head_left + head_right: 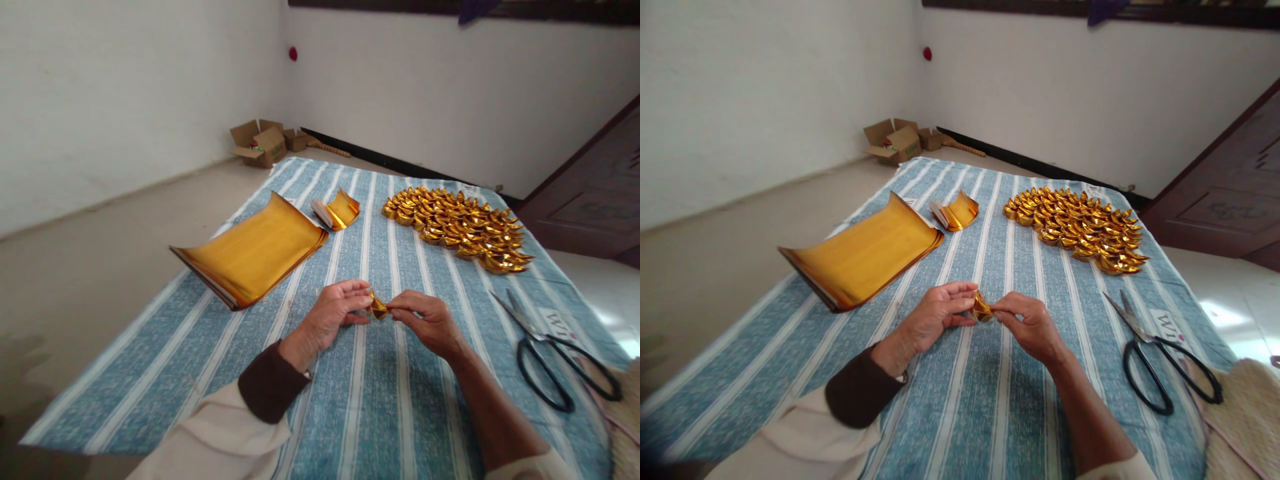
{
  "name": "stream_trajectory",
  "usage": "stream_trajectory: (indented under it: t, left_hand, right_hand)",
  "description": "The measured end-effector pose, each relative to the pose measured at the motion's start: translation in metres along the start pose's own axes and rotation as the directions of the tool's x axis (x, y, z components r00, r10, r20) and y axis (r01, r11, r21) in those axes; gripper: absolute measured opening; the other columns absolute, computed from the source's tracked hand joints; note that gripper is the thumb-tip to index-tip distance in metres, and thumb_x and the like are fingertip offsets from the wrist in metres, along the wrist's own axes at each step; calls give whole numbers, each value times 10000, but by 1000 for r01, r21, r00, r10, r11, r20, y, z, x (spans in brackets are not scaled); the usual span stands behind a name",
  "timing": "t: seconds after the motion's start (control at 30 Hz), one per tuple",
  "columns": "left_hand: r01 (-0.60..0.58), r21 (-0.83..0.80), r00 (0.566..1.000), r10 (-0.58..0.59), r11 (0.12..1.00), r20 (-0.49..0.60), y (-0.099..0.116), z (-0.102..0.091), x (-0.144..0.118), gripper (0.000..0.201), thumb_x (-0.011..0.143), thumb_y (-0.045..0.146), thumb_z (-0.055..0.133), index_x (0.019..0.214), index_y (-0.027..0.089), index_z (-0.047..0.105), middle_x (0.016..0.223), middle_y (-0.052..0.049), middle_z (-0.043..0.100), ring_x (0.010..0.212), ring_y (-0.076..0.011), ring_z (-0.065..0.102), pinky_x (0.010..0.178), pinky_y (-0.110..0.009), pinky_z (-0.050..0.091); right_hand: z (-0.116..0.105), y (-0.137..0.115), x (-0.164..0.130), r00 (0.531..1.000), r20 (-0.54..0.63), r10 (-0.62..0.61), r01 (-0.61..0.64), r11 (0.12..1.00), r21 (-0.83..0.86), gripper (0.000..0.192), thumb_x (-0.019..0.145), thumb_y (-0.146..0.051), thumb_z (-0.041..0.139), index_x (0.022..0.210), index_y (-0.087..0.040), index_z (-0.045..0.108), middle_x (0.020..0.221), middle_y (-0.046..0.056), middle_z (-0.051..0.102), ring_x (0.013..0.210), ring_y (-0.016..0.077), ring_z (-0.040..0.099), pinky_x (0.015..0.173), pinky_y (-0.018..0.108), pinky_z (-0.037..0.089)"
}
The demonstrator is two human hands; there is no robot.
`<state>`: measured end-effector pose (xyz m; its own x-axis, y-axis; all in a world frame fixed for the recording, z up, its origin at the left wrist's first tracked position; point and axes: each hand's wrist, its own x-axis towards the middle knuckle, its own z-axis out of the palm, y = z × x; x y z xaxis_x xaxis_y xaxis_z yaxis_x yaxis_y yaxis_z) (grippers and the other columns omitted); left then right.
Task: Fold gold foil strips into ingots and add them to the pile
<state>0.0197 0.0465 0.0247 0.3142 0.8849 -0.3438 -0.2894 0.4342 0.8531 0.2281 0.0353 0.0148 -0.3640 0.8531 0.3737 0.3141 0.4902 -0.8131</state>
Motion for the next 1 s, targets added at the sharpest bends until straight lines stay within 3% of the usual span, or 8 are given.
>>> stream_trajectory:
  t: [0.13, 0.73, 1.0]
  left_hand:
    - [46, -17, 995, -45, 999, 91, -4, -2, 3, 517, 594, 165, 850, 1076, 128, 667, 999, -115, 712, 841, -215, 694, 672, -299, 565]
    - [-43, -100, 996, 50, 994, 72, -13, 5, 6, 378, 572, 108, 843, 924, 114, 704, 858, -65, 715, 775, -149, 663, 751, -257, 512]
    - [-70, -97, 993, 79, 993, 93, -12, 7, 6, 376, 585, 106, 832, 938, 121, 703, 928, -69, 720, 852, -150, 661, 821, -255, 490]
  right_hand:
    - [-1, 4, 0, 1000, 9, 6, -6, 1000, -4, 152, 908, -267, 610, 885, -222, 753, 790, 29, 715, 733, 154, 658, 689, 287, 526]
    - [9, 6, 2, 994, -99, 34, -29, 998, 56, 128, 862, -286, 662, 917, -239, 767, 807, 35, 729, 731, 158, 663, 669, 296, 539]
    - [10, 7, 2, 987, -138, 84, -69, 991, 112, 112, 833, -280, 690, 893, -249, 779, 803, 33, 730, 733, 161, 665, 675, 304, 543]
